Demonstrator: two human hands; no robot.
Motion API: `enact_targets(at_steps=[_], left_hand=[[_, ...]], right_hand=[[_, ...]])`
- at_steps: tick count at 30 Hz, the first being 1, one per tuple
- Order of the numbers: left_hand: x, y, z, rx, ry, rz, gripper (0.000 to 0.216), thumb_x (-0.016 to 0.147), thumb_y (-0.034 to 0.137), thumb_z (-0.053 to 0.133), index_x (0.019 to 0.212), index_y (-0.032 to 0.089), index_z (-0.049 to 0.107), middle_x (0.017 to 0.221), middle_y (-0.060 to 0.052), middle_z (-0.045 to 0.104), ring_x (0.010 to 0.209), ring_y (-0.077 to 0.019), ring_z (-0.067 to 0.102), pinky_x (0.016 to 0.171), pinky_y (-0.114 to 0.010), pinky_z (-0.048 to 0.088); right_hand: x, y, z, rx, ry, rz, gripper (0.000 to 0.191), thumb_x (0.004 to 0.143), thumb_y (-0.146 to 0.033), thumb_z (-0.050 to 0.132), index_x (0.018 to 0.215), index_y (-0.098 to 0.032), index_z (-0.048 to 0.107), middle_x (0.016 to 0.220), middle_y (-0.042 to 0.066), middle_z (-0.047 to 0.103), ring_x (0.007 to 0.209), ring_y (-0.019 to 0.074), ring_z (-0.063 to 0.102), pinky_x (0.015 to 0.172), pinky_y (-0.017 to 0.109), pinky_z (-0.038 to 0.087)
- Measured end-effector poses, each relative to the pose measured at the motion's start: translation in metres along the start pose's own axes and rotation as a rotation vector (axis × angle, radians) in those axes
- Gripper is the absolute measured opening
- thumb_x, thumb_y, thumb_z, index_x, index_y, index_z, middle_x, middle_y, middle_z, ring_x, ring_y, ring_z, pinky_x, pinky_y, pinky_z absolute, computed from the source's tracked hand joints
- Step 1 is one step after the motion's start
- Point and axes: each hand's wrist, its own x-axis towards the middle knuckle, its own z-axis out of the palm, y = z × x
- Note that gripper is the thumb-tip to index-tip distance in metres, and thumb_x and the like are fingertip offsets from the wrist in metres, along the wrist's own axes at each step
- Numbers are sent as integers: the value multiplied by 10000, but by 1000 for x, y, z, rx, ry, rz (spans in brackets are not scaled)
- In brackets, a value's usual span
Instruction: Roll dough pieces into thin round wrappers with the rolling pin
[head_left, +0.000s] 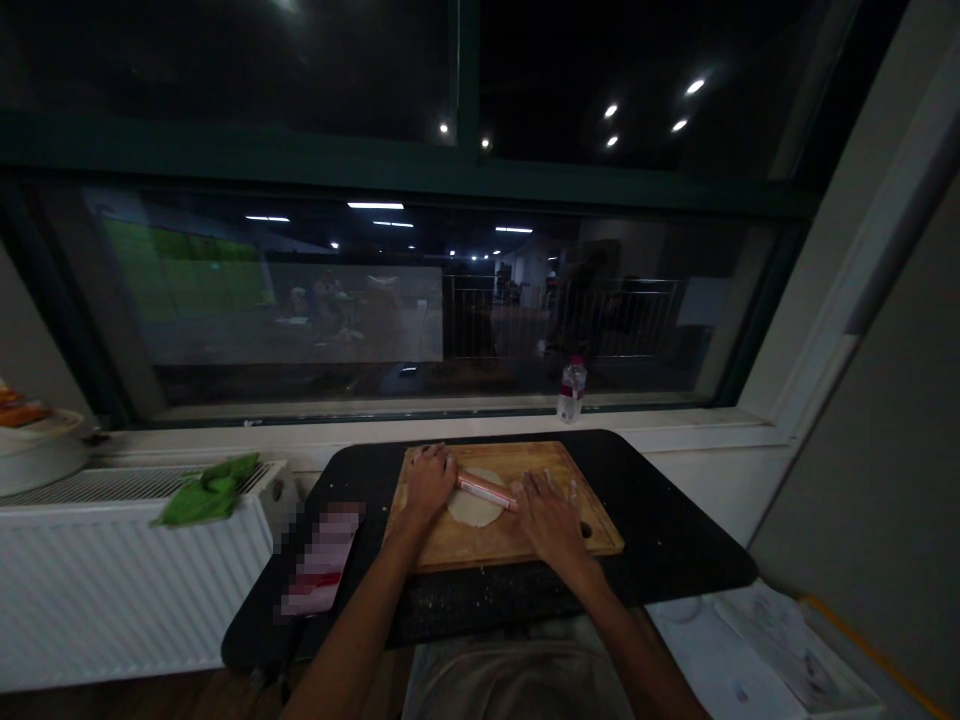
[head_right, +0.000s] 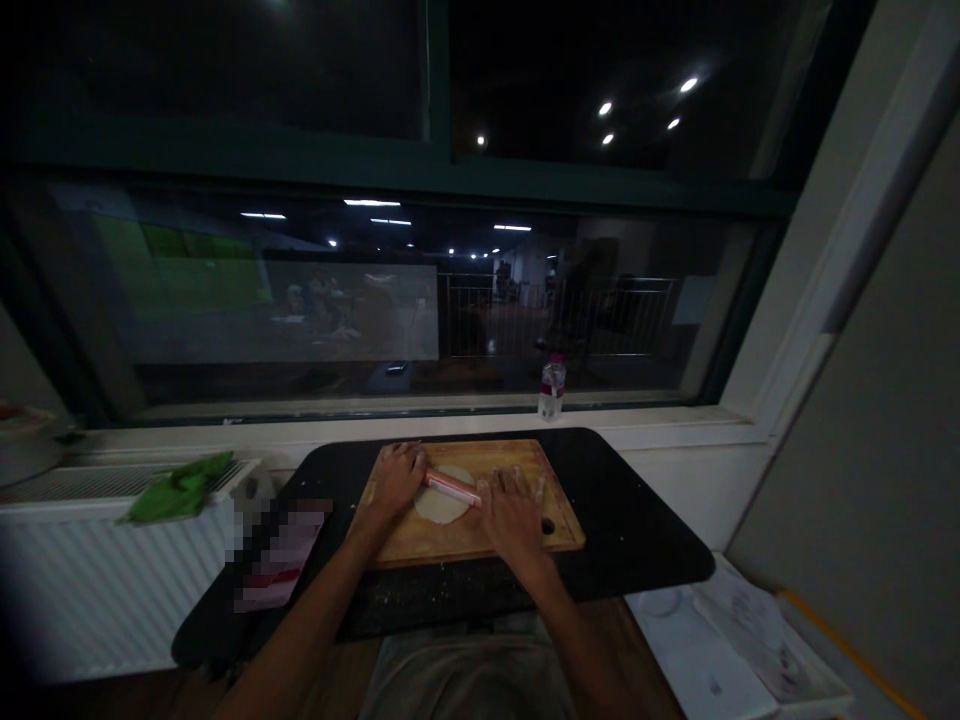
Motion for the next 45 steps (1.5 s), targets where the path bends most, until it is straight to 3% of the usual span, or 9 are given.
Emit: enact_targets(at_steps=[7,13,19,27,30,37,40,45], left_hand=[[-1,4,-5,38,-3,-23,434,1083,313,415,1121,137,810,1266,-169,792,1297,-334,630,1165,-472,393],[-2,6,-9,41,-10,-89,448,1077,306,402,1078,125,811,1221,-196,793,1201,-320,681,1079,-427,446],[-2,6,-11,37,-22,-126,450,1076,306,402,1077,133,817,1199,-181,801,1124,-294,719,1025,-385,473],[-1,5,-10,27,-29,-135,458,1075,294,388,1061,148,822,1221,-170,802,1159,-283,727,1043,-361,477],[-1,4,-9,33,-30,-140,464,1073,306,394,1070,138,826,1248,-187,792,1169,-303,722,1056,-386,478],[-4,3,-10,32,-29,-107,443,1066,310,413,1132,166,827,1352,-172,748,1254,-333,658,1112,-449,447],[-5,3,-12,30,-32,-89,434,1066,317,420,1117,179,828,1324,-160,750,1262,-333,631,1121,-455,434],[-5,4,-16,41,-35,-66,419,1065,312,431,1099,189,830,1271,-152,765,1240,-322,622,1121,-450,413]], right_hand=[[19,11,2,2,-36,8,591,1177,-410,217,1542,-184,623,1616,165,593,1583,347,429,1294,649,238],[-20,-4,13,-29,89,-67,577,1158,-358,268,1567,-119,597,1609,201,587,1553,354,483,1306,590,274],[-56,-21,36,-14,275,-121,559,1159,-387,317,1570,-124,589,1576,185,625,1486,332,566,1264,525,388],[-81,-34,43,43,448,-229,570,1165,-442,367,1593,-103,531,1607,182,597,1490,313,555,1311,515,327],[-80,-34,42,42,416,-212,596,1167,-464,353,1615,-101,507,1619,186,584,1496,315,550,1313,523,320],[-60,-25,27,29,177,-105,631,1159,-462,300,1636,-103,506,1650,195,542,1555,343,480,1348,576,216],[-49,-20,19,27,120,-76,631,1160,-440,278,1632,-88,506,1653,200,537,1574,362,446,1340,619,197],[-26,-9,6,-7,71,-44,576,1169,-406,253,1570,-167,591,1644,166,561,1554,369,455,1307,639,232]])
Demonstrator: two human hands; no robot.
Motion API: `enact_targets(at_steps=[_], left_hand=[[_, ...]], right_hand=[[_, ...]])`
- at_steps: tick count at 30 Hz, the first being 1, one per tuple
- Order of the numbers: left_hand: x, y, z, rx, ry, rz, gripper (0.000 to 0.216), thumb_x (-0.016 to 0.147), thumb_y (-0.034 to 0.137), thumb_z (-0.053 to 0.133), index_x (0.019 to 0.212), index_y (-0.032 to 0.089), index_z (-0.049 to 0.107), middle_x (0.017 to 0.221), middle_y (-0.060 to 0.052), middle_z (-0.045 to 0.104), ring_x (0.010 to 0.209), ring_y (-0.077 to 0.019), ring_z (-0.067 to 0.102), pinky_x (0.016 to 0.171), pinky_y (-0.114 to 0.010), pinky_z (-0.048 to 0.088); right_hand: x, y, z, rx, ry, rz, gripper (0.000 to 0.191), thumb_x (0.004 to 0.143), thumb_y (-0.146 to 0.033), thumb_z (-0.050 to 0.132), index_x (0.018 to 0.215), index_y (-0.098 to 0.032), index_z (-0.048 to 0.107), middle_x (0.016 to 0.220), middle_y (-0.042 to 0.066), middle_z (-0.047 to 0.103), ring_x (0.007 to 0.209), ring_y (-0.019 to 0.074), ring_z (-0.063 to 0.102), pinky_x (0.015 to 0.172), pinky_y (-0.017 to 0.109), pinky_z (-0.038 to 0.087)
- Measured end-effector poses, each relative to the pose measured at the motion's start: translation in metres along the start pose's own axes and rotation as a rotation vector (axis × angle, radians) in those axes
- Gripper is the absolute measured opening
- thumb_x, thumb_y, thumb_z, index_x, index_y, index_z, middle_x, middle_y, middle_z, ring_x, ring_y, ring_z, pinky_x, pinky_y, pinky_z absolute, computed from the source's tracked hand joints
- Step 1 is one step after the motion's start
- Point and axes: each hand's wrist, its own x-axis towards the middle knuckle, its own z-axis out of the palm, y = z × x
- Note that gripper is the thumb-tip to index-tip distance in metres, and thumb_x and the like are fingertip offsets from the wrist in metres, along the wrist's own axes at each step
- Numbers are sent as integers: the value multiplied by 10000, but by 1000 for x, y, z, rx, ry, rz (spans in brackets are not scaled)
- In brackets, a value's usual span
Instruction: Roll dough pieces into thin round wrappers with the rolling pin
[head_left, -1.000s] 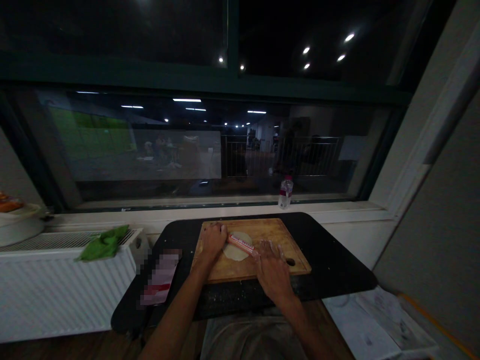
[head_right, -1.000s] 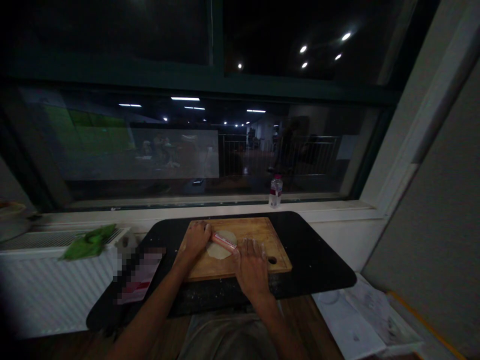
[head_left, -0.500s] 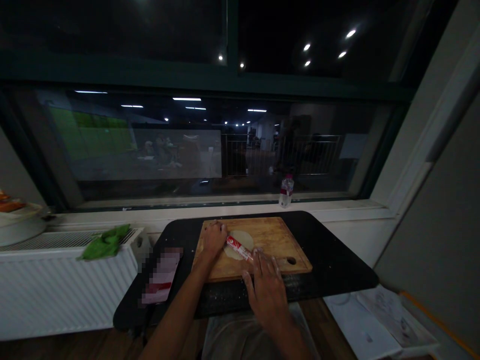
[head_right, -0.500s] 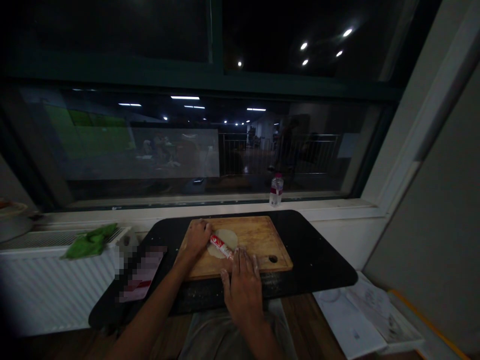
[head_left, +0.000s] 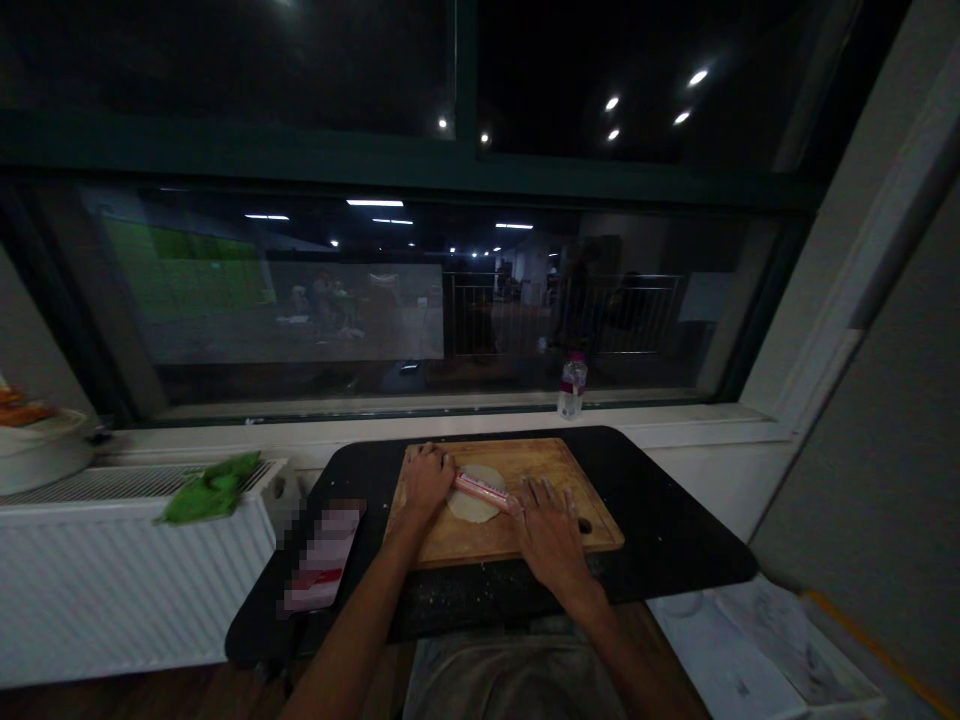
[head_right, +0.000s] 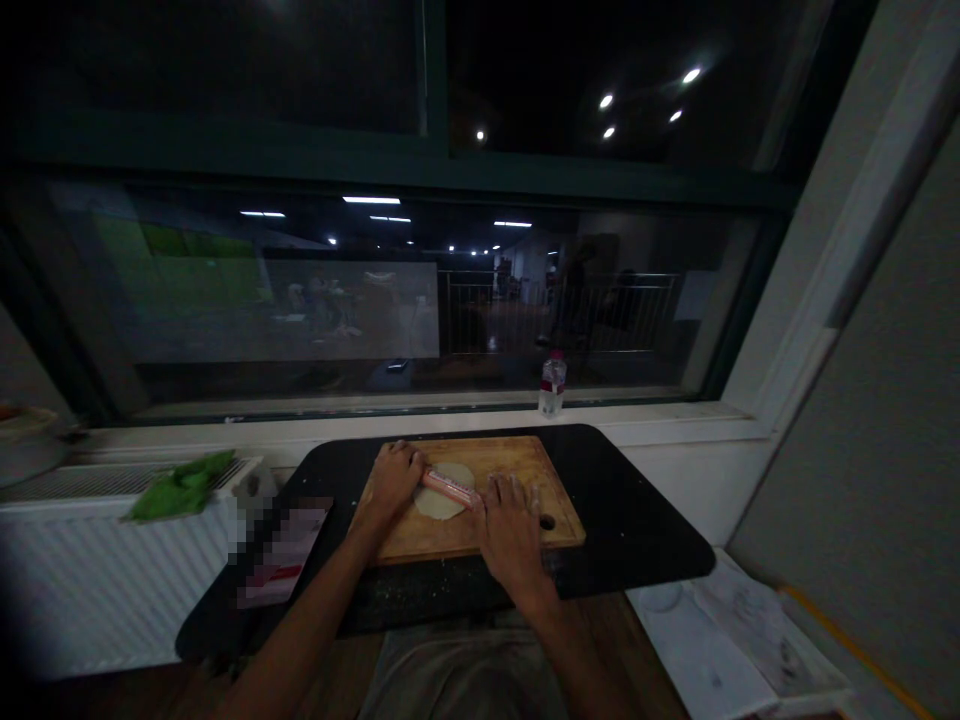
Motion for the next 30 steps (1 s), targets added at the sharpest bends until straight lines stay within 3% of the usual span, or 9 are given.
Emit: enact_targets(at_steps=[4,12,22,30], left_hand=[[-1,4,-4,23,4,4,444,1068,306,415,1070,169,836,1251,-165,778,1221,-333,620,1106,-469,409],[-4,8,-8,56,6,19,438,1065,313,425,1055,138,826,1214,-185,790,1207,-344,627,1079,-482,410],[1,2,2,24,4,34,429,1077,297,406,1081,165,814,1249,-160,771,1218,-310,625,1093,-429,416],[2,-2,10,8,0,20,451,1091,336,390,1096,181,813,1320,-147,725,1262,-307,613,1112,-431,416]], right_hand=[[23,11,-6,-1,-45,22,539,1176,-376,263,1510,-199,647,1590,147,618,1514,349,497,1262,598,330],[52,26,-10,-53,-129,-38,508,1156,-277,298,1491,-171,664,1542,164,654,1508,333,512,1246,524,378],[2,6,6,18,9,-58,536,1162,-350,284,1533,-149,614,1598,163,607,1515,314,516,1299,498,326],[-41,-21,17,52,73,-116,655,1141,-475,366,1680,-109,436,1702,182,479,1582,340,437,1329,527,299]])
